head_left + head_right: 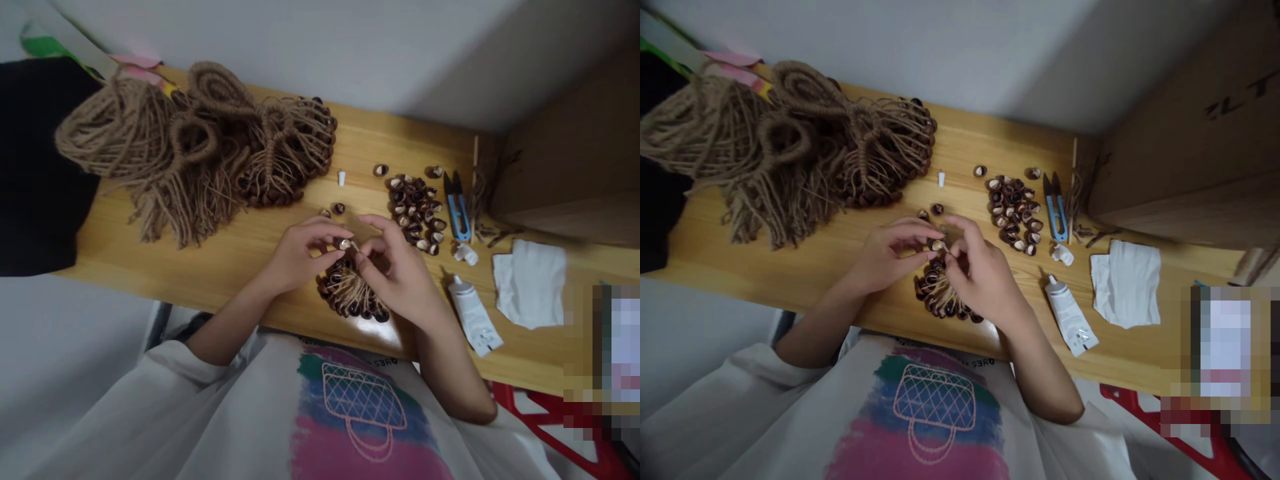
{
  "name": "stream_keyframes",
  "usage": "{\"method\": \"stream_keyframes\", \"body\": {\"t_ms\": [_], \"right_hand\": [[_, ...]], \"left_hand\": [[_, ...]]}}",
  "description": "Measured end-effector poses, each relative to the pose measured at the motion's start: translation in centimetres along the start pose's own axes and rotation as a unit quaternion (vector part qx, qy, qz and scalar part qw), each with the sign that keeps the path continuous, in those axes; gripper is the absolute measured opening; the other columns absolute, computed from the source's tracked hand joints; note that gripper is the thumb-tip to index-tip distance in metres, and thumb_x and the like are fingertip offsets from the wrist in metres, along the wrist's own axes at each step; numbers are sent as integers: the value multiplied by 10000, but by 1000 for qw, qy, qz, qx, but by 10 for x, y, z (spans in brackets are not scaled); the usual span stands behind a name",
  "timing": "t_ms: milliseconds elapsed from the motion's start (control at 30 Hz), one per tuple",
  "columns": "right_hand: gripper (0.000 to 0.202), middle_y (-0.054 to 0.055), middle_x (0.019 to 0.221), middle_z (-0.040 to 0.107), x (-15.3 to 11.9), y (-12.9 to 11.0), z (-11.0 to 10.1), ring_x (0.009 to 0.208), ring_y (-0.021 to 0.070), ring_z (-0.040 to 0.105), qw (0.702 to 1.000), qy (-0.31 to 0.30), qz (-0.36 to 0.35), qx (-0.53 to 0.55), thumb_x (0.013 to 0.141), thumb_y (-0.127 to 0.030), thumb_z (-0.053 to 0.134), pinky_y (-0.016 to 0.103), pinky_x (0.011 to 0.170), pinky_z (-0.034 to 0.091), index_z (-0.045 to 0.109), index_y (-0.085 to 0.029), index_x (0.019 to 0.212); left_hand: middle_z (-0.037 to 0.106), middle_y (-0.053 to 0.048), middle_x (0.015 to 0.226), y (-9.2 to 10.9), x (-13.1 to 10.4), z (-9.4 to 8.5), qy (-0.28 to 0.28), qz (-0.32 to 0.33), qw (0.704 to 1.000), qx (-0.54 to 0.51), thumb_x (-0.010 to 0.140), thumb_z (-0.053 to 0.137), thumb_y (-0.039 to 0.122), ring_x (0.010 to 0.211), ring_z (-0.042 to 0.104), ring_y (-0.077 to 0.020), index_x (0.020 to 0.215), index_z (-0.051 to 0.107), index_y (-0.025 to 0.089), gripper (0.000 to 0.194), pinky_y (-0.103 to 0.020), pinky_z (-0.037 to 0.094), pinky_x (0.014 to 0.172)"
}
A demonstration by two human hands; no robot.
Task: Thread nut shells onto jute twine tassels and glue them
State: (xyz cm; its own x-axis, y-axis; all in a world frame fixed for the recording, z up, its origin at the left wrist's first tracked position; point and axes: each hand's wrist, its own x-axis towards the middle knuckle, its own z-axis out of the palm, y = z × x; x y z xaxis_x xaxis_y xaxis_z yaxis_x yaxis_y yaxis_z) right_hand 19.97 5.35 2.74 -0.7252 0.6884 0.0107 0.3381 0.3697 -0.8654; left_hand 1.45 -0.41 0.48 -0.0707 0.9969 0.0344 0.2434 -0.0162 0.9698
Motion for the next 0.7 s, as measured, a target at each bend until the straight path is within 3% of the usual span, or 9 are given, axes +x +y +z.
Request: {"method": "stream_keyframes", "body": {"t_ms": [400, 700], "right_hand": [[446, 0, 813, 572, 1, 1, 0, 734, 90, 560, 999, -18, 17, 21, 955, -242, 401, 225, 705, 435, 308, -138, 1379], [487, -15, 770, 552, 1, 2, 3, 665, 89, 523, 998, -28, 46, 41, 923, -241, 411, 227, 637, 395, 303, -147, 1389]], "left_hand": [[681, -50, 981, -1, 0, 0, 7, -5, 1000, 4, 768, 668, 86, 771, 643, -118, 972, 730, 199, 242, -234, 562, 675], [665, -35, 958, -1, 0, 2, 9, -26, 999, -37, 743, 676, 79, 770, 640, -116, 962, 714, 191, 250, -241, 551, 690]]}}
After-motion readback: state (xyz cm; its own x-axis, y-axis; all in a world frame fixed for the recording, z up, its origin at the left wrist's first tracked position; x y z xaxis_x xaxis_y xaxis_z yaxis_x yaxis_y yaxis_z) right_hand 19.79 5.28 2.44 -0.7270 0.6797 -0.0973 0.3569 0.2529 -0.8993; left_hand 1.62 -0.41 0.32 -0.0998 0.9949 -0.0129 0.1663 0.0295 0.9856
